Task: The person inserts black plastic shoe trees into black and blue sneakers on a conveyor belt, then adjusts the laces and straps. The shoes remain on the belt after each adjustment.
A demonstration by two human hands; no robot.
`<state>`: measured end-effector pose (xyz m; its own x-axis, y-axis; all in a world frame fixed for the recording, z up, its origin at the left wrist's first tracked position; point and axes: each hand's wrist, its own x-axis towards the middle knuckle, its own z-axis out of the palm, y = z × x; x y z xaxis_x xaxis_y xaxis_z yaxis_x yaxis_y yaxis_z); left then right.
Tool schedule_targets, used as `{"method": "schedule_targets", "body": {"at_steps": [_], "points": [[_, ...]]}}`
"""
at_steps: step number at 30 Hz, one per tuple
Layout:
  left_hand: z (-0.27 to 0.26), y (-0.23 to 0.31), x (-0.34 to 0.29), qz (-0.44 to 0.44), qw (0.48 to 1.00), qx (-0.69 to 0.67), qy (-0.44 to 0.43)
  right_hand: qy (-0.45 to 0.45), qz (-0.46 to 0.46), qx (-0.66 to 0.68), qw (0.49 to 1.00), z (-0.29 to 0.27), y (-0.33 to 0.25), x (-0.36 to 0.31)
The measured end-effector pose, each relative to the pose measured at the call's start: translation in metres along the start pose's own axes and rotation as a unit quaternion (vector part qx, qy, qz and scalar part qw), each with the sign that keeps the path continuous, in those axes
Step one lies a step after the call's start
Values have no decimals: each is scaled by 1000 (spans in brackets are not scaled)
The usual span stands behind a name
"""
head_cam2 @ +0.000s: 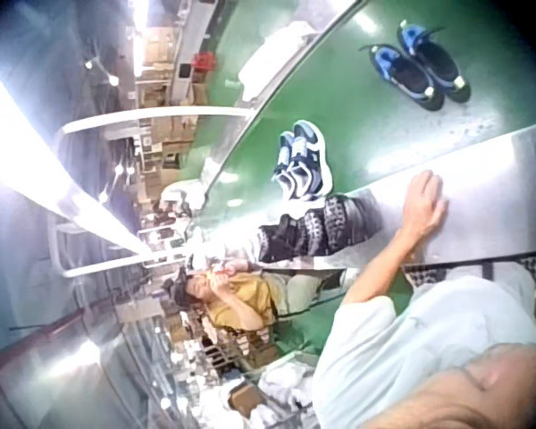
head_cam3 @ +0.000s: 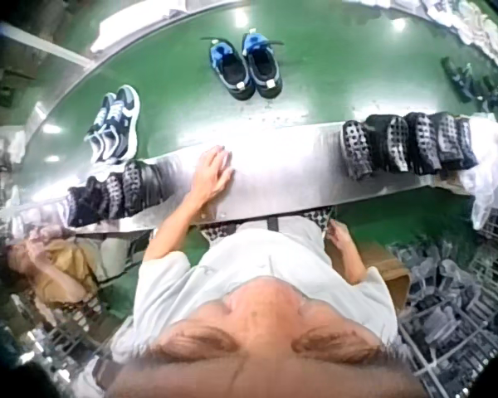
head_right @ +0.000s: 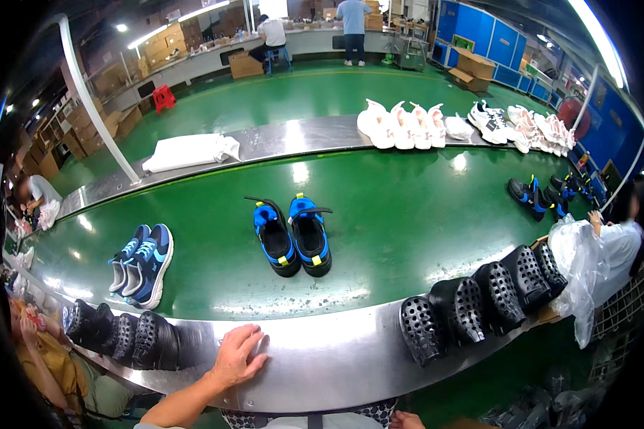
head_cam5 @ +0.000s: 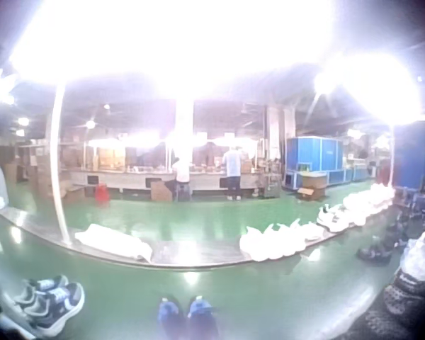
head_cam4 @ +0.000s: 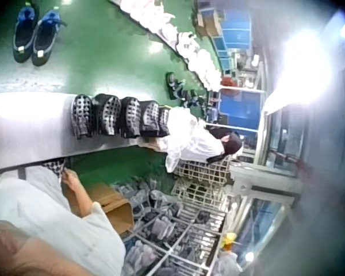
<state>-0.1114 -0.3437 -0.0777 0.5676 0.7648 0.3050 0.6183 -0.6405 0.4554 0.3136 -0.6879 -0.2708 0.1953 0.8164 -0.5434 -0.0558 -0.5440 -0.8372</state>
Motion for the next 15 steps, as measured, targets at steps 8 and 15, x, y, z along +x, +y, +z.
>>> {"method": "schedule_targets", "body": {"at_steps": [8,15], "points": [[16,11,157,20,983,134,120,-93,-17,-437,894,19,-171,-49],[35,-32,212,-38,985,152,-67,-89,-159,-260,948,107,-338,-30]]}}
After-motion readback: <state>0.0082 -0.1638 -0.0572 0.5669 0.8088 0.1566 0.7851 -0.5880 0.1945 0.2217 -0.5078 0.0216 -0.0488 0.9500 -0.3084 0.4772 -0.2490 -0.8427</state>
